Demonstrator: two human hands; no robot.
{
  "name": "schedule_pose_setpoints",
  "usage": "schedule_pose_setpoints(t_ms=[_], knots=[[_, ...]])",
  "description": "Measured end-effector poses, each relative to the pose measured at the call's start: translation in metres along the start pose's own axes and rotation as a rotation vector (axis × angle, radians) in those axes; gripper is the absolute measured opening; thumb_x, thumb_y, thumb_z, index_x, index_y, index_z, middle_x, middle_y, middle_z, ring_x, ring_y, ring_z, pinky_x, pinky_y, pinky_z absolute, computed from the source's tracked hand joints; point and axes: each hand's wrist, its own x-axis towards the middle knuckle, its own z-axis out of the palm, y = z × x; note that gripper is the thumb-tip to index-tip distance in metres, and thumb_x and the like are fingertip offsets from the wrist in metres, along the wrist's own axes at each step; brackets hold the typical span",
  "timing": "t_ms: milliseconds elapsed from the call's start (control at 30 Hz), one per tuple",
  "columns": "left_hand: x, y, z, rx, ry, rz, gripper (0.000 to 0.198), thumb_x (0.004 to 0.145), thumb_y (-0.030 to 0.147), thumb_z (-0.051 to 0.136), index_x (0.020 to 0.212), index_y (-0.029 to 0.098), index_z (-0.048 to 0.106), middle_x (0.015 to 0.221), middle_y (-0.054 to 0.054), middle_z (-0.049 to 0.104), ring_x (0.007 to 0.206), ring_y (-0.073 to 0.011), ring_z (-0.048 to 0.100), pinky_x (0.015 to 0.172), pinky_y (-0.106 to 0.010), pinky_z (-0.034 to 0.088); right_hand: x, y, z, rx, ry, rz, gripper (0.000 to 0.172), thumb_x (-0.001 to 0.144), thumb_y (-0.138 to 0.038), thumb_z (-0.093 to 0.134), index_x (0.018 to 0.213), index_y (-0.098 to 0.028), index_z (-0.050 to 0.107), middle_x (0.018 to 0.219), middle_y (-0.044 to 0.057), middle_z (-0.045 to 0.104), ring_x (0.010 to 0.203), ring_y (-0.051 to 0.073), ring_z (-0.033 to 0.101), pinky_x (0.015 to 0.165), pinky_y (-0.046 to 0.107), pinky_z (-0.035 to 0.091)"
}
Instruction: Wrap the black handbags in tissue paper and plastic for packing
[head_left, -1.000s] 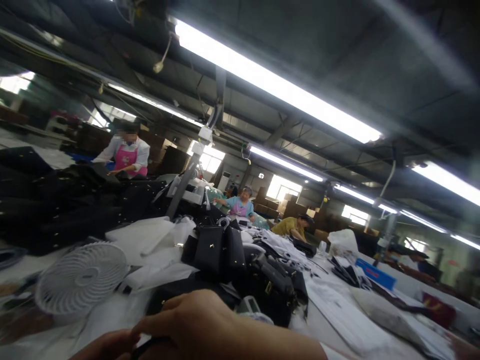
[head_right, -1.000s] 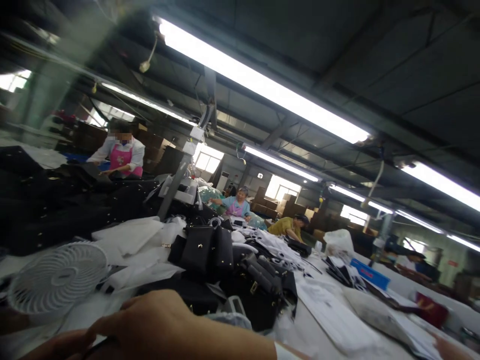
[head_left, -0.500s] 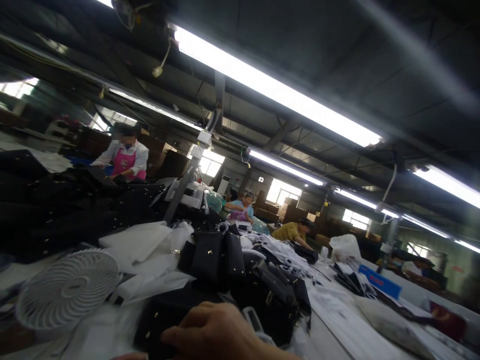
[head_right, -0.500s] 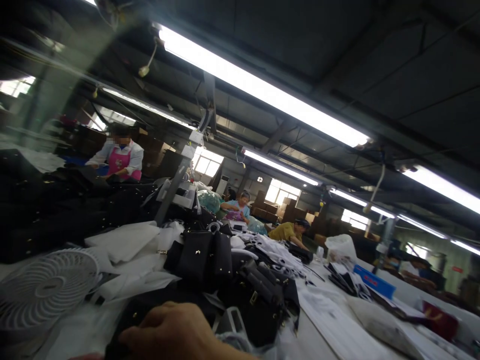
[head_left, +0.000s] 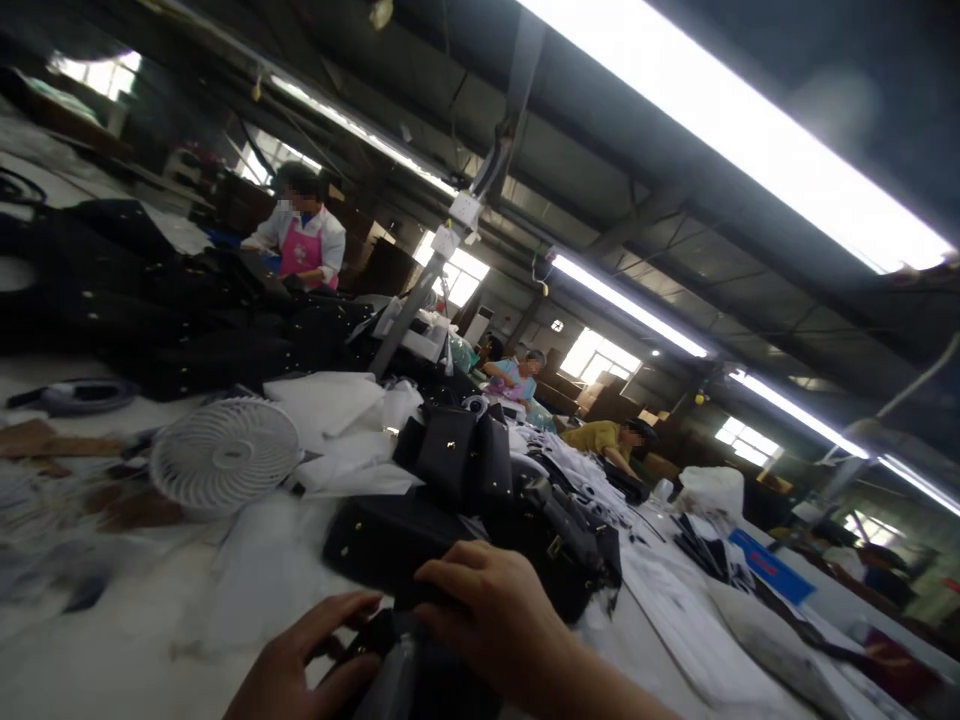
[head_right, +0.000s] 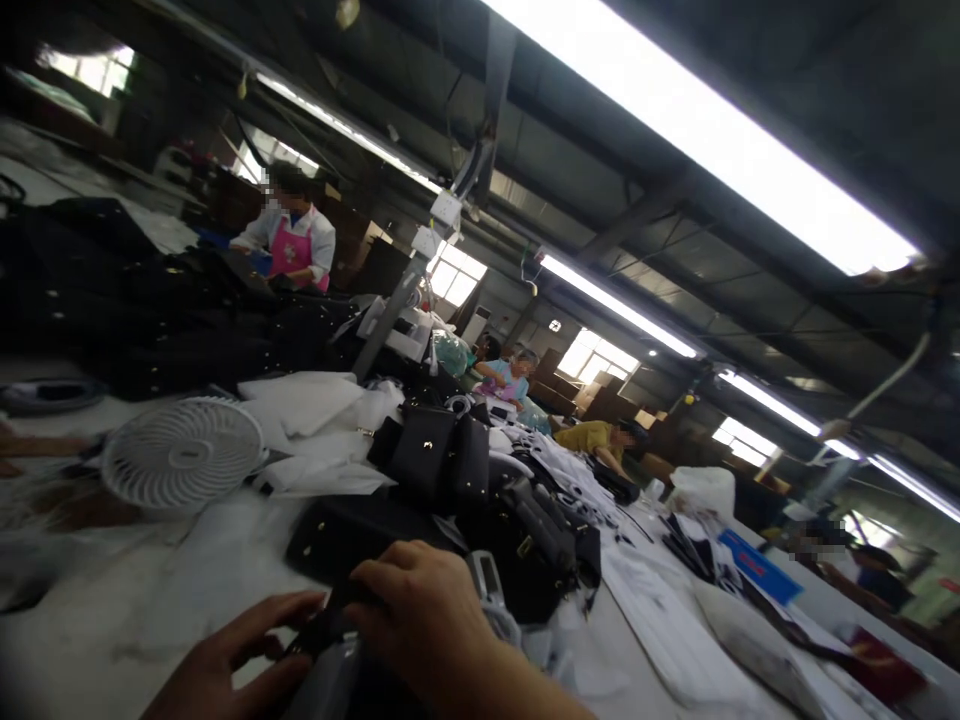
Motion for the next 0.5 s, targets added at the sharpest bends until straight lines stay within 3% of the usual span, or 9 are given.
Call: schedule_pose_setpoints(t_ms=[167,267,367,500], knots=[[-0.007,-0.009,0.002,-0.11,-0.055,-0.026,0.03,0.08,0.035,0.075,0.109,0.032,0.078,0.117,-0.002,0.077,0.109,-0.0252,0.073,0.09,-0.029,0.061,-0.002,-0.003,0.012,-0.027,-0.07,0.01,0.023,0.088,-0.033,0.075,0.111,-0.029,0.076,0.097,0.002,0.077,0.085,0.019,0.073,0.071,0.025,0.049],[-0.014,-0.009,0.004,-0.108,0.056,-0.036,0.033,0.078,0.038,0.078,0.11,0.031,0.077,0.117,-0.002,0.077,0.103,-0.0247,0.075,0.088,-0.028,0.062,-0.001,-0.005,0.019,-0.01,-0.089,0.004,0.025,0.088,-0.033,0.075,0.112,-0.03,0.075,0.098,0.001,0.076,0.085,0.018,0.073,0.071,0.024,0.049],[-0.018,0.0,0.004,-0.106,0.137,-0.021,0.041,0.076,0.044,0.081,0.114,0.032,0.076,0.115,-0.002,0.078,0.095,-0.0228,0.077,0.086,-0.026,0.063,0.002,-0.011,0.021,0.016,-0.104,-0.015,0.027,0.087,-0.032,0.076,0.114,-0.029,0.075,0.099,0.002,0.077,0.085,0.019,0.073,0.072,0.024,0.05],[-0.009,0.027,0.0,-0.305,0.099,-0.037,0.033,0.075,0.041,0.081,0.106,0.03,0.078,0.106,-0.001,0.081,0.093,-0.0236,0.078,0.083,-0.026,0.064,0.011,-0.018,0.015,0.101,-0.1,-0.027,0.026,0.089,-0.03,0.074,0.115,-0.028,0.075,0.098,0.002,0.076,0.085,0.018,0.073,0.073,0.024,0.051]])
